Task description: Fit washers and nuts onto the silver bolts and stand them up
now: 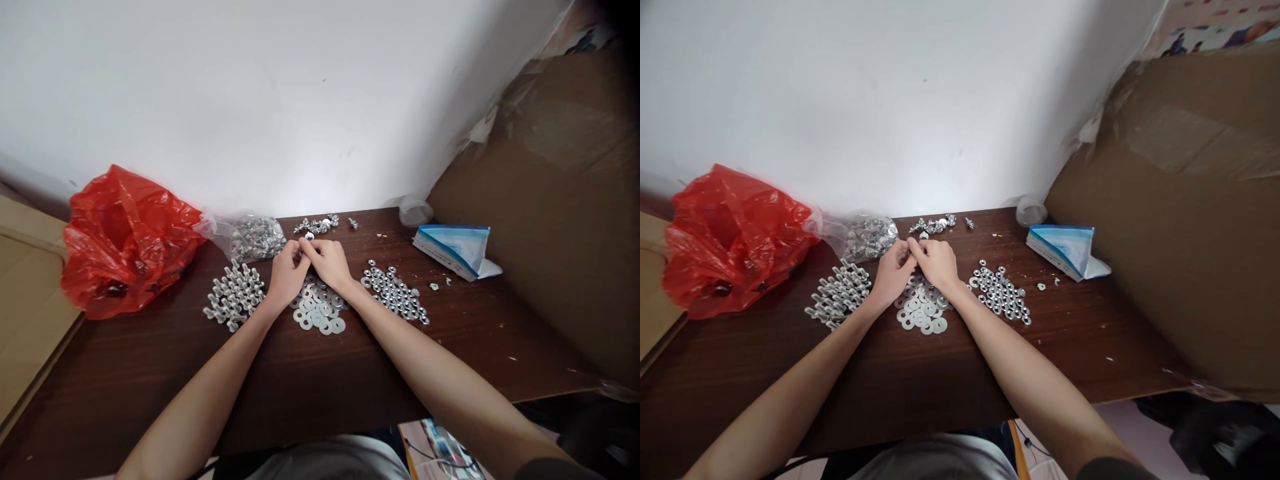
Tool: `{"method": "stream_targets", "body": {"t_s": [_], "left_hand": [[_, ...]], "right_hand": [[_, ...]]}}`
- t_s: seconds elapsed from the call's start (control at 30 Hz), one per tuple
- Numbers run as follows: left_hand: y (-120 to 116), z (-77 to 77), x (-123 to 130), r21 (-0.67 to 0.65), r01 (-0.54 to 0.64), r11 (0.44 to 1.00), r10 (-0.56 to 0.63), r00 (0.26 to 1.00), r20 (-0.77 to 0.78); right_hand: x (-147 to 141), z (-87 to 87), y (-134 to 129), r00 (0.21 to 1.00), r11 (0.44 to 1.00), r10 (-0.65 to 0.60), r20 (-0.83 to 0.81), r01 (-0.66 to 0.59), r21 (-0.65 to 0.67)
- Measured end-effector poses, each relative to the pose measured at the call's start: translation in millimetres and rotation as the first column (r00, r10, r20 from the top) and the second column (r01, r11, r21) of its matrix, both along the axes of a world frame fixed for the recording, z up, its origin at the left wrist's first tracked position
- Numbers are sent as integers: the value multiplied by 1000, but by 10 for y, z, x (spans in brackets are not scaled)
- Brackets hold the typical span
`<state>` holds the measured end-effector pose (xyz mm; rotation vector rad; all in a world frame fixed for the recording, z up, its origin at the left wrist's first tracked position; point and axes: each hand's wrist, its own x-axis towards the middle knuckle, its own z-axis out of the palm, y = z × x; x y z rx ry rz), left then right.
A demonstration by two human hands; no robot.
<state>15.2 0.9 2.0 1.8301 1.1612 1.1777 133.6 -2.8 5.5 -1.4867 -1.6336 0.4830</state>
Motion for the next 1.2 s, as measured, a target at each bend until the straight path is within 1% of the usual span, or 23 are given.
{"method": "stream_targets", "body": {"t_s": [0.23,0.47,0.63,0.97,1.2], "left_hand": [[1,2,1,-16,16,1000,-16,1000,26],[-4,10,9,-4,8,1000,-7,1000,28],[-7,12,6,-7,15,1000,-14,999,28],[-15,14,3,-14,13,1000,-13,999,34],[-19,23,2,-9,5,1000,-5,1000,-5]], "right_hand": [[0,-5,1,1000,1000,-13,6,13,-13],[1,-1,1,999,999,-38,14,38,-37],[2,-5,8,998,998,-54,34,55,-30],[1,0,3,999,999,-30,19,31,-13],[5,-4,1,999,1000,-28,25,28,-10]]}}
